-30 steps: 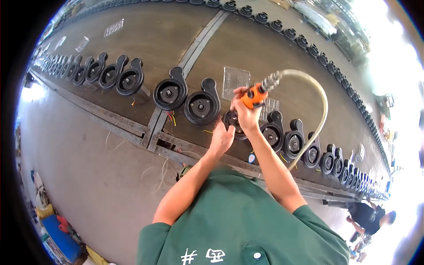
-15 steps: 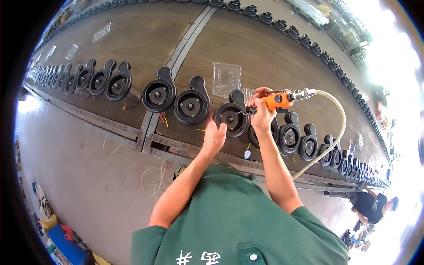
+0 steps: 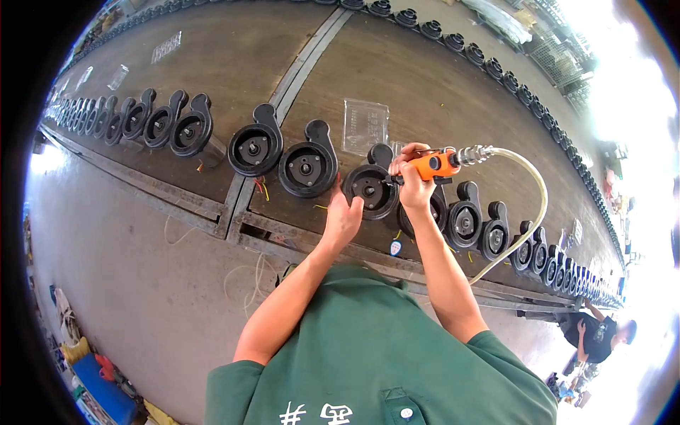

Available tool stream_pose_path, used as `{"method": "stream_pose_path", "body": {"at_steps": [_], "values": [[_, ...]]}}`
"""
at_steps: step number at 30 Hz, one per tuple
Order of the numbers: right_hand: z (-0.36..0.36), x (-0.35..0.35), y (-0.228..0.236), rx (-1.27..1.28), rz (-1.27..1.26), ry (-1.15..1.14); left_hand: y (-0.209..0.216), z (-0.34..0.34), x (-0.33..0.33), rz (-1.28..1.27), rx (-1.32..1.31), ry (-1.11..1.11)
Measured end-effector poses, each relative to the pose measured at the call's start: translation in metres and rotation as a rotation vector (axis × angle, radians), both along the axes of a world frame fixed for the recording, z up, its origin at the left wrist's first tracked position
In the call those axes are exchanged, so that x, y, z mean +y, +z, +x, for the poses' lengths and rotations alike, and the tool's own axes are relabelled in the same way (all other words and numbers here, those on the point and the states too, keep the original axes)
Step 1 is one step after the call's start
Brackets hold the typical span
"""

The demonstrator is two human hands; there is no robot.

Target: The person assembles several black plastic fan housings along a production line using a pneumatic screwdriver. The person secures components inside each housing and then moves to the next one in the row.

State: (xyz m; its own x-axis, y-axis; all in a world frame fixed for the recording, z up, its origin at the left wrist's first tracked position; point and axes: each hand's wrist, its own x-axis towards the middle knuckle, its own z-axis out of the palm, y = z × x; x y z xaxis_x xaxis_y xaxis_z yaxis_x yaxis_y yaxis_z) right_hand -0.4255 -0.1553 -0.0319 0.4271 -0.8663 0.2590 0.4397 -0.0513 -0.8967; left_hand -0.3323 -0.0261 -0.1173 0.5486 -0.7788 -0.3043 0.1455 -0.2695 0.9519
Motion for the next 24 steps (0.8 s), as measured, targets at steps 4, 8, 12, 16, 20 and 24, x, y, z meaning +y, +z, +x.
{"method": "stream_pose_path", "body": {"at_steps": [4, 8, 12, 16, 20, 24], "values": [[0.003, -0.002, -0.008, 0.035, -0.066, 0.069, 0.004, -0.002, 0.001, -0.001, -0.005, 0.017], [0.010, -0.003, -0.009, 0.065, -0.055, 0.040, 0.010, -0.002, 0.002, -0.002, -0.006, 0.016], [0.012, -0.006, -0.004, 0.053, -0.037, 0.025, 0.004, -0.005, -0.001, 0.007, -0.032, 0.027], [0.013, -0.006, 0.001, 0.045, -0.075, 0.030, 0.006, -0.005, -0.001, -0.007, -0.038, 0.039], [0.007, -0.011, -0.001, 0.109, -0.100, 0.173, 0.008, -0.003, -0.001, -0.014, -0.029, 0.045], [0.001, -0.012, -0.007, 0.094, -0.160, 0.319, 0.012, -0.004, 0.000, 0.032, -0.039, 0.059]]}}
